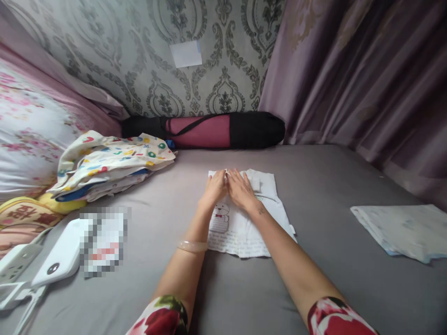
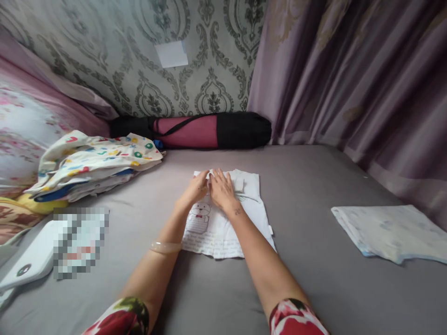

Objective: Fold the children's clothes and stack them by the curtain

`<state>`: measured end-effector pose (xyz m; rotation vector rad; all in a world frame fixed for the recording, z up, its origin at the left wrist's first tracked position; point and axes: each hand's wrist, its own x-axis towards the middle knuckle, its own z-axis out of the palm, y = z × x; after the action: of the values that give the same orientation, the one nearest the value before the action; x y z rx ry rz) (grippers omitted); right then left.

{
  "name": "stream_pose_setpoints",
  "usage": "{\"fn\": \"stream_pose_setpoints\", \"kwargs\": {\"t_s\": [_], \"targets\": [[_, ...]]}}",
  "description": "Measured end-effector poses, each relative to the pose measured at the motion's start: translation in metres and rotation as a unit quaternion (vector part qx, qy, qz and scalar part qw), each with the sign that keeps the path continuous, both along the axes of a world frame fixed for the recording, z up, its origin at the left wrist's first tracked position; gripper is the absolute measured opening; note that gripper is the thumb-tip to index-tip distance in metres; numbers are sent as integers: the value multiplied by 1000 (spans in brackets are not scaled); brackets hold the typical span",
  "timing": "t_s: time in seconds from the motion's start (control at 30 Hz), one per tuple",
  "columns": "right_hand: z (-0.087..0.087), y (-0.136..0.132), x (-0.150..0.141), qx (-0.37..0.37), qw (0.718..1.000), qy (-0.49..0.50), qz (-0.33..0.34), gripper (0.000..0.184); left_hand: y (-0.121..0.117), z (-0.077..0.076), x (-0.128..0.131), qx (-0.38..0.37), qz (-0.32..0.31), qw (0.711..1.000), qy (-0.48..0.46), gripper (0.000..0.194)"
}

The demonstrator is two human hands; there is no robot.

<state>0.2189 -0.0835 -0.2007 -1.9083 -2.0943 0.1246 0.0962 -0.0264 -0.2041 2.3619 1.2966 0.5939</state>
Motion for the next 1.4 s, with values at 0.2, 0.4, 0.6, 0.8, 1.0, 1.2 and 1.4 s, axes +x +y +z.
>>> {"fn": "stream_pose_setpoints", "kwargs": {"t_s": [0.2,0.4,0.6,0.8,1.0,1.2,1.4], "targets": [[-8,0,-8,-63,998,-4,18,59,-1,-21,9,-8,21,1000,17,46],[-9,-1,-5,-66,997,9,-49,59,-3,-25,1,1,17,996,90,50],[-13,-6,9,-53,992,-1,-115,59,-4,-26,-1,-15,80,991,105,60],[-21,-8,18,-22,985,-15,-173,59,-2,-27,-5,-15,83,990,113,60],[-22,-8,20,-24,978,-23,-204,58,-5,-21,-3,-25,94,983,156,61],[-19,-10,24,-45,975,-21,-218,58,-5,-22,-4,-17,98,980,170,60],[-14,-12,26,-63,977,-6,-202,59,-6,-15,0,11,98,980,174,59]]}}
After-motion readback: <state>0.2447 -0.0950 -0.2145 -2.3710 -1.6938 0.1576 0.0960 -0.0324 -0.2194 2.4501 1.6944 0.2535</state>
